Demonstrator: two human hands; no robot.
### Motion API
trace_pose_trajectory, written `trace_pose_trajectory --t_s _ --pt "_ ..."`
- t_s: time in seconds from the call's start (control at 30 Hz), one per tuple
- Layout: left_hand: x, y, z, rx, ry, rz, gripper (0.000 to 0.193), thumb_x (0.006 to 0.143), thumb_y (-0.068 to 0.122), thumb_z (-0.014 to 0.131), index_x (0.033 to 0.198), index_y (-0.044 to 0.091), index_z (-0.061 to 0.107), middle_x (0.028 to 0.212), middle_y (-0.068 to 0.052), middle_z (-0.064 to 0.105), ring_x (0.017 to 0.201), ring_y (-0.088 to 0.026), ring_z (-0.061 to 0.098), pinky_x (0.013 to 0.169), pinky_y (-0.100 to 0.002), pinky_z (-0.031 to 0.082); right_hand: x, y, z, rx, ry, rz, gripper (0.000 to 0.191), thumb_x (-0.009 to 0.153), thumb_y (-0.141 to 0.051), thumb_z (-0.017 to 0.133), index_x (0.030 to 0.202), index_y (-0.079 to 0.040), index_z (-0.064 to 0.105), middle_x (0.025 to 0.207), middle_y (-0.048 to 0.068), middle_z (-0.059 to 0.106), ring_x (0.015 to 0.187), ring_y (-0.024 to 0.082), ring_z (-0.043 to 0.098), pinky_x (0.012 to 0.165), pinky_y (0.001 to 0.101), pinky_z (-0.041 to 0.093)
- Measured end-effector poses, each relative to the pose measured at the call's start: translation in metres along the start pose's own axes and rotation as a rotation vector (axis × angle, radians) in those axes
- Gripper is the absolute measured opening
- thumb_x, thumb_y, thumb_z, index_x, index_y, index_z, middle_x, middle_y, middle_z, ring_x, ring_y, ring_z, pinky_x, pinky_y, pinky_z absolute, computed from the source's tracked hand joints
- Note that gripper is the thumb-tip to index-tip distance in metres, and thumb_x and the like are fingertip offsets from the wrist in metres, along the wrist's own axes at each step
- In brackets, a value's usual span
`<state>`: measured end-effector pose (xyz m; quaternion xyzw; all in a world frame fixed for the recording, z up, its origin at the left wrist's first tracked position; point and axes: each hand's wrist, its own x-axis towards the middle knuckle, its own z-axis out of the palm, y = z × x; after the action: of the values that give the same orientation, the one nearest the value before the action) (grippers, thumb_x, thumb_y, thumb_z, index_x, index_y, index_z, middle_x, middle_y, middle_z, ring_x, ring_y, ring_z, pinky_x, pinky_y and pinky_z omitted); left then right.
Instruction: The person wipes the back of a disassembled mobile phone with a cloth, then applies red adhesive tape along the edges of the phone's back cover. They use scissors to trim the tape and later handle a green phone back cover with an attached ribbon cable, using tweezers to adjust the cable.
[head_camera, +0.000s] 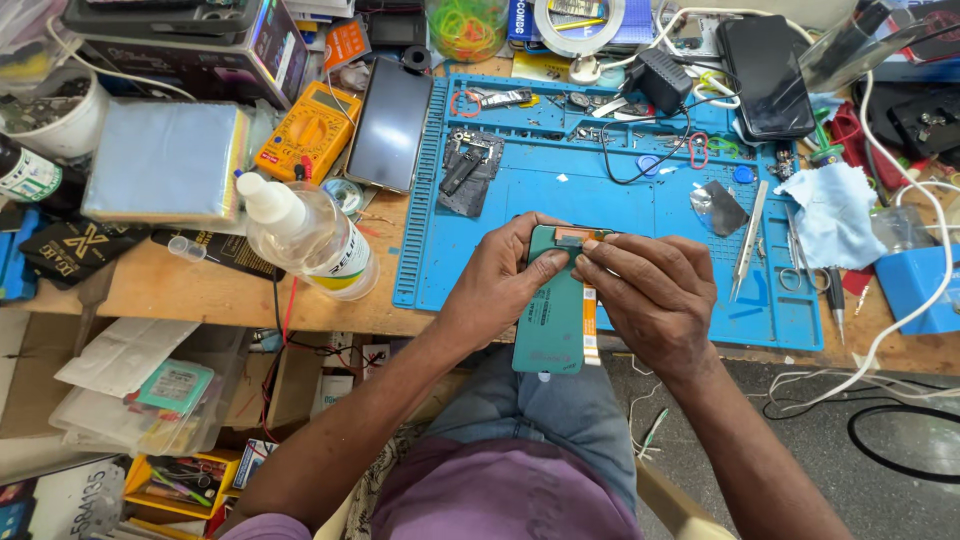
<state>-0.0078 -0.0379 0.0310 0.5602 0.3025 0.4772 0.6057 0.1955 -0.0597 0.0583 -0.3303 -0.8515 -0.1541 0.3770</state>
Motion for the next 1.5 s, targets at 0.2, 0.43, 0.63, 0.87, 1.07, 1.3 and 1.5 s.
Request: trace_pose_trajectory --t_s 0.2,0.43,0.63,0.87,1.07,1.3,1.5 --pt "-0.002 0.006 0.001 0.124 0.029 -0.033 0.022 0.104 0.014 0.061 0.121 0.002 0.063 0.099 -0.005 0.074 0.088 -0.006 0.068 0.075 -0.025 0.057 0.004 0.0 0.002 -0.02 0.029 0.011 0.025 0.092 -0.01 0.084 0.115 -0.014 0.077 0.12 -0.003 0.071 0.113 0.016 0.066 0.095 0.0369 0.046" --pt "-0.004 0.01 0.003 0.176 0.018 -0.011 0.022 0.104 0.016 0.061 0.121 0.001 0.063 0.096 -0.004 0.072 0.085 -0.007 0.068 0.073 -0.025 0.058 0.001 -0.002 0.01 -0.065 0.046 0.052 0.025 0.093 -0.012 0.083 0.117 -0.017 0.078 0.114 -0.004 0.069 0.108 0.017 0.063 0.09 0.0366 0.043" --pt "-0.005 0.013 0.004 0.159 0.011 0.029 0.022 0.105 0.015 0.06 0.122 0.0 0.062 0.101 -0.005 0.073 0.089 -0.007 0.067 0.077 -0.024 0.058 -0.003 -0.003 0.012 -0.077 0.047 0.055 0.026 0.092 -0.011 0.084 0.117 -0.016 0.078 0.116 -0.004 0.07 0.11 0.016 0.064 0.092 0.0364 0.043" --pt "-0.006 0.014 0.005 0.121 0.012 -0.035 0.023 0.105 0.015 0.06 0.123 0.001 0.061 0.098 -0.005 0.072 0.088 -0.007 0.066 0.077 -0.026 0.057 -0.005 -0.003 0.014 -0.034 0.056 0.074 0.028 0.091 -0.016 0.084 0.119 -0.016 0.077 0.114 -0.004 0.07 0.11 0.017 0.063 0.092 0.0359 0.044" --pt "-0.006 0.014 0.005 0.175 0.01 -0.027 0.027 0.105 0.013 0.059 0.129 0.001 0.06 0.099 -0.004 0.071 0.09 -0.006 0.063 0.078 -0.026 0.055 -0.007 -0.005 0.016 -0.04 0.073 0.095 0.028 0.091 -0.015 0.084 0.119 -0.015 0.078 0.109 -0.003 0.068 0.108 0.018 0.062 0.092 0.037 0.044" --pt "-0.007 0.013 0.005 0.215 0.012 -0.096 0.024 0.105 0.012 0.058 0.127 0.001 0.062 0.094 -0.007 0.07 0.082 -0.008 0.061 0.073 -0.027 0.053 -0.015 -0.007 0.02 -0.05 0.088 0.11 0.024 0.091 -0.015 0.084 0.115 -0.016 0.078 0.108 -0.003 0.068 0.108 0.018 0.06 0.095 0.0367 0.046" --pt "-0.007 0.012 0.005 0.128 -0.007 -0.027 0.023 0.105 0.012 0.056 0.126 0.003 0.059 0.102 -0.006 0.071 0.092 -0.007 0.067 0.08 -0.027 0.057 -0.016 -0.005 0.023 -0.038 0.114 0.129 0.023 0.093 -0.015 0.084 0.116 -0.015 0.078 0.105 -0.003 0.066 0.107 0.018 0.059 0.094 0.0356 0.046"
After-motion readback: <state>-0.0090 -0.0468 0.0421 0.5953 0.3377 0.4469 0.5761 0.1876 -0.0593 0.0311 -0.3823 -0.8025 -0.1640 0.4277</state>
